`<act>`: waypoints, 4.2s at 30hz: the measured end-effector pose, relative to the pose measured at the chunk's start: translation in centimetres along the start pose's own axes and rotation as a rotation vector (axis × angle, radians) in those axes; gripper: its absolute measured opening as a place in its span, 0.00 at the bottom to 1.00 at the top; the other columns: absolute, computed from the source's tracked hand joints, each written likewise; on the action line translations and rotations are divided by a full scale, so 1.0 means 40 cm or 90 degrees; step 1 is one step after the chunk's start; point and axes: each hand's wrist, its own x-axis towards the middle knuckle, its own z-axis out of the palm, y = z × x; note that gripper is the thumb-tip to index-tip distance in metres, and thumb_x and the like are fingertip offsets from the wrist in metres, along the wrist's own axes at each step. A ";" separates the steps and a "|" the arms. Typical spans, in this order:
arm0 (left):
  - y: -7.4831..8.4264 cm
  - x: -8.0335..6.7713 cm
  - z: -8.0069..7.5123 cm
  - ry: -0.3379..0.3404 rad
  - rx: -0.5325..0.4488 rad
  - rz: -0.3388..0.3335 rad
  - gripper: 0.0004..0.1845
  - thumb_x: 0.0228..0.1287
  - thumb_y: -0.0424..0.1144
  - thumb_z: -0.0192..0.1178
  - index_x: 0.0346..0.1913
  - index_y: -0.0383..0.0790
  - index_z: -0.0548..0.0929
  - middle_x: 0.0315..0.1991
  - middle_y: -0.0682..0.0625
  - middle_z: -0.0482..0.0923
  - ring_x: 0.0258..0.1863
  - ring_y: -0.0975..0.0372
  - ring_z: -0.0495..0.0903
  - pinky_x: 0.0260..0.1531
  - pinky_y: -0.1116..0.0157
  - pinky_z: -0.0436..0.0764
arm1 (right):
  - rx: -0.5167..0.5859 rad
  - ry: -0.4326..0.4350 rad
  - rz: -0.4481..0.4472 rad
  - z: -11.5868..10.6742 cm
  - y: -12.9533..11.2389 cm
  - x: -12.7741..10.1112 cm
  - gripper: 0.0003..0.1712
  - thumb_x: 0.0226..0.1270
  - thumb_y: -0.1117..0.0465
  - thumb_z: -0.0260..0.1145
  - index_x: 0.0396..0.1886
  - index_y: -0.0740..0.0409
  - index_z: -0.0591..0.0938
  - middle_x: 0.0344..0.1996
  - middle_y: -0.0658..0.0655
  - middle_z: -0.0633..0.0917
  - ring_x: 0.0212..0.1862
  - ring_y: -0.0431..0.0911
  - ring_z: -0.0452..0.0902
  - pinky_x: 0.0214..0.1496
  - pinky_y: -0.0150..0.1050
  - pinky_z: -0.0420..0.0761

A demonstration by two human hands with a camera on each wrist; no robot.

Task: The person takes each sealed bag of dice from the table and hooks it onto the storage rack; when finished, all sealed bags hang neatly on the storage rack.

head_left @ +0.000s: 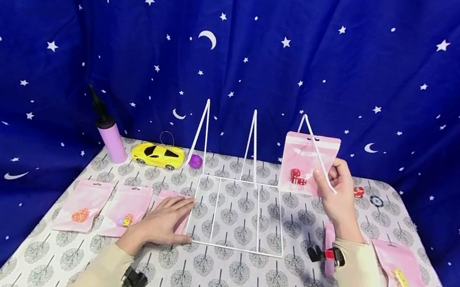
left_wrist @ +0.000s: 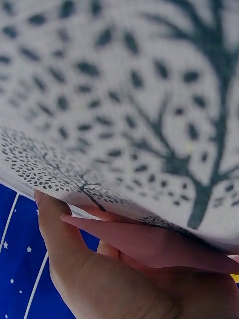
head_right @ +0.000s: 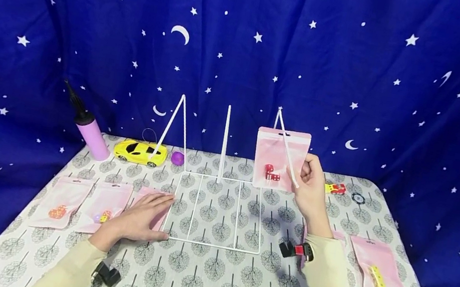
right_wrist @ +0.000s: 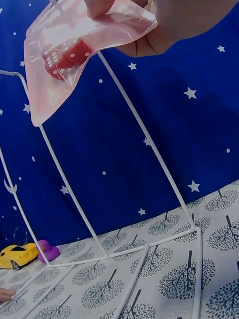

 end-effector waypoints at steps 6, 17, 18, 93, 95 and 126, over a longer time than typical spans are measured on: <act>0.000 -0.002 0.003 -0.002 -0.004 0.002 0.56 0.51 0.72 0.61 0.76 0.43 0.56 0.77 0.49 0.52 0.75 0.49 0.52 0.73 0.43 0.51 | 0.009 -0.015 -0.015 0.001 0.014 0.013 0.16 0.65 0.78 0.58 0.45 0.55 0.73 0.22 0.51 0.76 0.15 0.37 0.62 0.12 0.32 0.59; -0.005 -0.005 0.007 -0.001 0.004 0.002 0.56 0.51 0.73 0.60 0.76 0.43 0.57 0.77 0.49 0.53 0.75 0.48 0.53 0.73 0.43 0.52 | -0.005 -0.013 -0.007 0.006 0.040 0.033 0.15 0.66 0.77 0.59 0.45 0.55 0.73 0.21 0.50 0.77 0.15 0.35 0.62 0.11 0.29 0.60; -0.005 -0.006 0.007 -0.002 0.003 0.002 0.56 0.51 0.73 0.60 0.76 0.43 0.57 0.77 0.49 0.53 0.75 0.48 0.53 0.73 0.43 0.52 | -0.003 -0.010 -0.002 0.006 0.042 0.034 0.15 0.65 0.77 0.59 0.45 0.55 0.73 0.21 0.50 0.77 0.14 0.36 0.62 0.11 0.30 0.59; 0.001 0.005 0.000 0.002 0.018 0.007 0.55 0.51 0.72 0.61 0.76 0.43 0.58 0.77 0.49 0.53 0.75 0.48 0.53 0.74 0.44 0.51 | -0.038 0.047 0.141 -0.080 0.128 -0.050 0.12 0.69 0.72 0.60 0.45 0.80 0.74 0.30 0.50 0.85 0.31 0.39 0.81 0.36 0.28 0.84; 0.001 0.006 -0.001 0.005 0.019 0.009 0.55 0.51 0.72 0.61 0.76 0.43 0.58 0.77 0.49 0.53 0.75 0.48 0.53 0.74 0.44 0.51 | -0.052 0.046 0.147 -0.089 0.126 -0.060 0.13 0.68 0.71 0.61 0.46 0.79 0.74 0.30 0.49 0.85 0.31 0.37 0.81 0.36 0.27 0.83; 0.000 -0.004 -0.006 0.008 0.006 0.008 0.56 0.50 0.72 0.62 0.75 0.41 0.59 0.77 0.48 0.54 0.75 0.48 0.53 0.74 0.43 0.51 | -0.277 0.037 0.121 -0.213 0.016 -0.234 0.20 0.63 0.75 0.64 0.55 0.74 0.74 0.40 0.40 0.85 0.42 0.32 0.80 0.48 0.19 0.78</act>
